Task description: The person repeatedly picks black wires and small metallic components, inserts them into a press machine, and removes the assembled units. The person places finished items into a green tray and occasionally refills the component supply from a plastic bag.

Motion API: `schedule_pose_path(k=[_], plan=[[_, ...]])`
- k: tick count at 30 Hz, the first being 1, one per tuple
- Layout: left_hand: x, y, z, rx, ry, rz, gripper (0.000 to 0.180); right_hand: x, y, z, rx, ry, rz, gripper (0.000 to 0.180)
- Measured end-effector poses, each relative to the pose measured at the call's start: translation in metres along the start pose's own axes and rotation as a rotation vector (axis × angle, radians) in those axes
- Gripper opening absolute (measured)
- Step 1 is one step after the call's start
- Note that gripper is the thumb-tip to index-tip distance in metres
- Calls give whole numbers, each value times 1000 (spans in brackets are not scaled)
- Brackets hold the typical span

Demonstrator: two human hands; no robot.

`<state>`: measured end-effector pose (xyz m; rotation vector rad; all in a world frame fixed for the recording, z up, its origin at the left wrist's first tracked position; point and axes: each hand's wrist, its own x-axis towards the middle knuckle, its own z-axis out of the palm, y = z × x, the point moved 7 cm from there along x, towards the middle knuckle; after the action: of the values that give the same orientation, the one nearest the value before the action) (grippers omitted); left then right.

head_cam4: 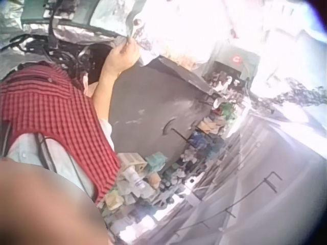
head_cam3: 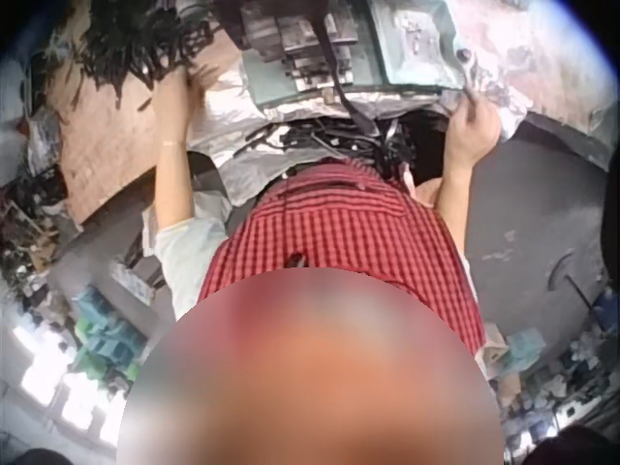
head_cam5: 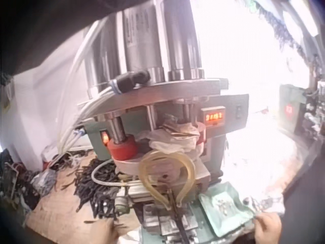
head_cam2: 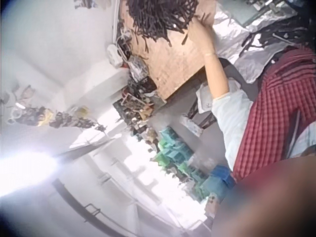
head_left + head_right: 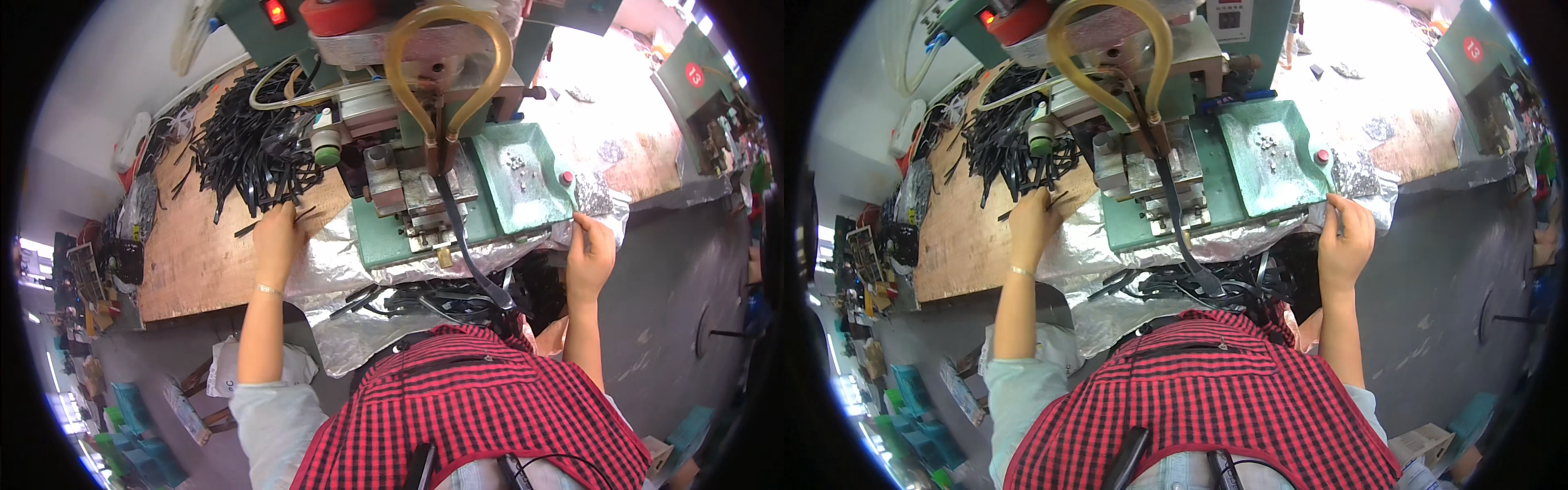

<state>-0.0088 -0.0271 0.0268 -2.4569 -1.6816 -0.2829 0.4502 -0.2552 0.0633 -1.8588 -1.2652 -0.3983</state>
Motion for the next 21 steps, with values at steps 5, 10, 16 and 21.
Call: schedule_pose_path(k=[5, 10, 16, 21], plan=[[-7, 15, -40, -597, 259, -243, 14, 26, -55, -1, 304, -59, 11, 14], [10, 17, -37, -939, 408, -175, 12, 76, -149, 30, 681, -5, -196, 14], [-17, 55, -43, -1237, 416, -246, 9, 51, -150, 89, 1072, -178, 211, 30], [-21, 104, -124, -1234, 627, 78, 7, 52, -154, 85, 1190, -212, 353, 41]])
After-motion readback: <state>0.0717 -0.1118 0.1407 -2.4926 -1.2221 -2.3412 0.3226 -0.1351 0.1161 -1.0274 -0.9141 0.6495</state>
